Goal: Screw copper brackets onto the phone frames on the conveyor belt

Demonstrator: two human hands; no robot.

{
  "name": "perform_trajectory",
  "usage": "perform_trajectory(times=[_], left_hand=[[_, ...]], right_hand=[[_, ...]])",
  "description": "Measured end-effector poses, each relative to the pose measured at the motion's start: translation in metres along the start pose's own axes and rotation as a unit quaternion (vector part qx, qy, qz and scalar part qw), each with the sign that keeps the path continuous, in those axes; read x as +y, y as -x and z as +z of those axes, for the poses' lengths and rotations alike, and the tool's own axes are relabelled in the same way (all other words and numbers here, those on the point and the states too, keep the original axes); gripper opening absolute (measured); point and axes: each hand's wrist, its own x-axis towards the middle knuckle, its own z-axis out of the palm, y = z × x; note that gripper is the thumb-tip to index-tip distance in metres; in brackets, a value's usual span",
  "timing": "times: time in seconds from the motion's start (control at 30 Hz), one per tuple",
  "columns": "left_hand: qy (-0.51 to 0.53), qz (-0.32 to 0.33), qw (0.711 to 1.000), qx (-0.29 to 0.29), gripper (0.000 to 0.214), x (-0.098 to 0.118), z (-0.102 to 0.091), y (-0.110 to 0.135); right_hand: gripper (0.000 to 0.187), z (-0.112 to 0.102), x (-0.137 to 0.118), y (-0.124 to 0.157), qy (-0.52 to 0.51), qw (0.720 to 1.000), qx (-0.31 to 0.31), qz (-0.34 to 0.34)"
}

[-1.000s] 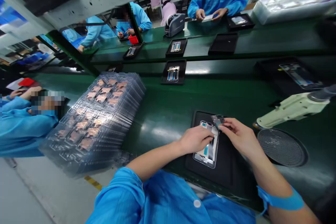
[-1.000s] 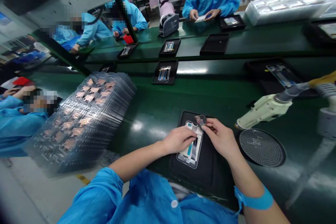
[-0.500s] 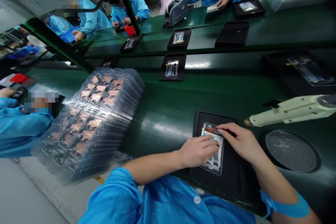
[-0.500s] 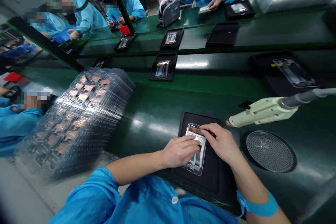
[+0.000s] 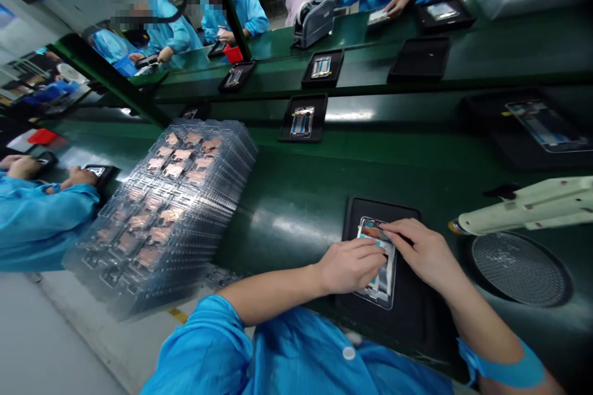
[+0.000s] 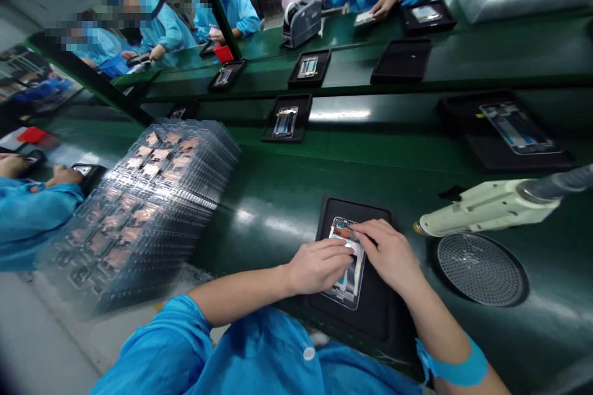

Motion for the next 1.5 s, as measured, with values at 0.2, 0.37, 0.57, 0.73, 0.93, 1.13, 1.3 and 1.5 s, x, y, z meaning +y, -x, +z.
perform_trajectory(times=[0.2,0.37,0.57,0.73,0.93,1.13,1.3,1.5], left_hand=[[-0.026,-0.038,0.998,-0.045,0.039,0.009,-0.015,0.000],[-0.072,-0.051,0.991,-0.098,0.061,0.015,-0.018,0.004],[-0.077,-0.040,0.992,-0.088,0.062,0.014,-0.014,0.005],[-0.076,-0.041,0.993,-0.080,0.061,0.013,-0.014,0.005],[-0.067,-0.047,0.994,-0.079,0.061,0.013,-0.014,0.006],[-0.056,-0.050,0.995,-0.071,0.062,0.012,-0.011,0.006],[-0.046,-0.058,0.995,-0.071,0.062,0.012,-0.010,0.006],[-0.043,-0.060,0.994,-0.079,0.062,0.014,-0.009,0.006]], right_hand=[[0.030,0.005,-0.008,0.006,0.081,0.996,0.042,-0.016],[0.038,0.002,-0.016,0.018,0.106,0.991,0.011,-0.082],[0.058,0.002,-0.016,0.034,0.144,0.983,-0.045,-0.103],[0.051,0.001,-0.015,0.028,0.115,0.988,-0.034,-0.095],[0.035,0.001,-0.009,0.010,0.059,0.995,-0.035,-0.068],[0.032,0.001,-0.005,0.008,0.054,0.994,-0.059,-0.068],[0.037,0.001,-0.005,0.013,0.077,0.992,-0.064,-0.081],[0.045,0.004,-0.002,0.013,0.097,0.992,-0.070,-0.049]])
